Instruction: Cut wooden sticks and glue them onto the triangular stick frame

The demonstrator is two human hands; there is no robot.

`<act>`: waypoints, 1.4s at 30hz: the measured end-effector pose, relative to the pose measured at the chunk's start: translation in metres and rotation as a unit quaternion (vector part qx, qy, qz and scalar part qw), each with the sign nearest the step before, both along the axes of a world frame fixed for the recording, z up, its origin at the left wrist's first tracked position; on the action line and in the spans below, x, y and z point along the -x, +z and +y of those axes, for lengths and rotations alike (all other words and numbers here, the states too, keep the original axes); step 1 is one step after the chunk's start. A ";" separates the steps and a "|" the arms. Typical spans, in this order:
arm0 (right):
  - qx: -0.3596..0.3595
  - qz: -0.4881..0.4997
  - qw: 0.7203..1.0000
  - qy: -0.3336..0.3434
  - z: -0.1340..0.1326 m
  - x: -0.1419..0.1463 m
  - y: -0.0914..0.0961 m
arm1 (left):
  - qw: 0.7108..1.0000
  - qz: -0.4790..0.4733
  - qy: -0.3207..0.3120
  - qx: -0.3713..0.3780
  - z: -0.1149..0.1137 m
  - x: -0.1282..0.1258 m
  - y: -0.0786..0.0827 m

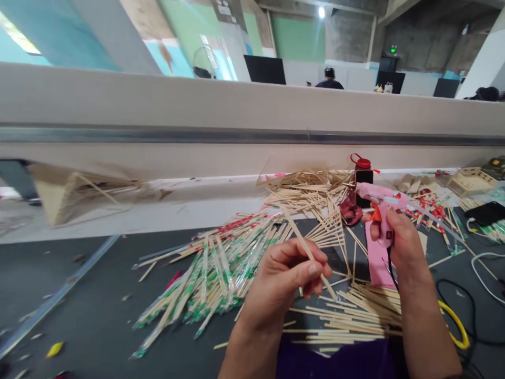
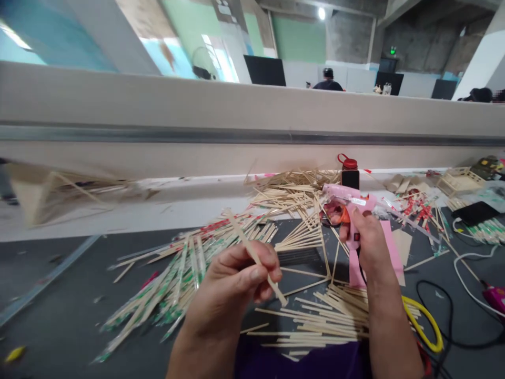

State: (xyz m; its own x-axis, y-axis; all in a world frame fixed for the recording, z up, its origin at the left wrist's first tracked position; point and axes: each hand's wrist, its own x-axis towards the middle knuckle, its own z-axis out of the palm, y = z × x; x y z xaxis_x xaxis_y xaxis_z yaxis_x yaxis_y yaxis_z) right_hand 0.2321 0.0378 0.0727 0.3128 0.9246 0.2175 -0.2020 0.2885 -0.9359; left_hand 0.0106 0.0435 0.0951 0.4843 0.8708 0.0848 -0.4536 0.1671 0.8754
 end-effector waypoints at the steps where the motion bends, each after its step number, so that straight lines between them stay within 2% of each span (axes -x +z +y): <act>1: 0.006 -0.005 1.000 -0.012 -0.001 -0.004 0.003 | 1.000 0.005 0.009 0.000 -0.001 -0.001 0.001; 5: 0.013 -0.004 0.999 -0.052 -0.011 -0.023 0.010 | 0.999 0.018 0.042 -0.004 -0.006 -0.005 0.006; 8: 0.029 0.038 0.998 -0.046 -0.022 -0.035 0.007 | 0.998 0.027 0.053 -0.003 -0.008 -0.008 0.009; 11: 0.064 0.076 0.994 -0.039 -0.032 -0.046 -0.006 | 0.998 0.032 0.054 -0.007 -0.009 -0.010 0.010; 14: 0.096 0.072 0.992 -0.045 -0.039 -0.059 -0.023 | 0.998 0.039 0.055 -0.017 -0.009 -0.011 0.010; 19: 0.153 0.028 0.986 -0.060 -0.048 -0.090 -0.050 | 0.997 0.058 0.050 -0.029 -0.009 -0.016 0.008; 25: 0.254 -0.063 0.964 -0.036 -0.044 -0.126 -0.074 | 0.995 0.077 0.044 -0.040 -0.008 -0.023 0.005; 31: 0.352 -0.232 0.906 -0.045 -0.014 -0.135 -0.098 | 0.994 0.094 0.045 -0.039 -0.007 -0.026 0.003; 35: 0.373 -0.379 0.842 -0.083 -0.003 -0.139 -0.099 | 0.994 0.095 0.046 -0.034 -0.007 -0.025 0.002; 38: 0.373 -0.490 0.780 -0.110 -0.010 -0.145 -0.096 | 0.994 0.094 0.051 -0.036 -0.006 -0.023 0.002; 42: 0.356 -0.603 0.705 -0.113 -0.036 -0.143 -0.095 | 0.993 0.097 0.057 -0.037 -0.004 -0.024 0.001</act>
State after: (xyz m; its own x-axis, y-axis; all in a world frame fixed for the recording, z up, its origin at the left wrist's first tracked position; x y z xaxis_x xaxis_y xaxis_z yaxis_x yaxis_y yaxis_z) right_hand 0.3749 0.0014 -0.0228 0.4546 0.8897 -0.0425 0.8402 -0.4441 -0.3112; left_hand 0.0344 0.0397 0.0964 0.3961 0.9159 0.0654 -0.2878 0.0562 0.9560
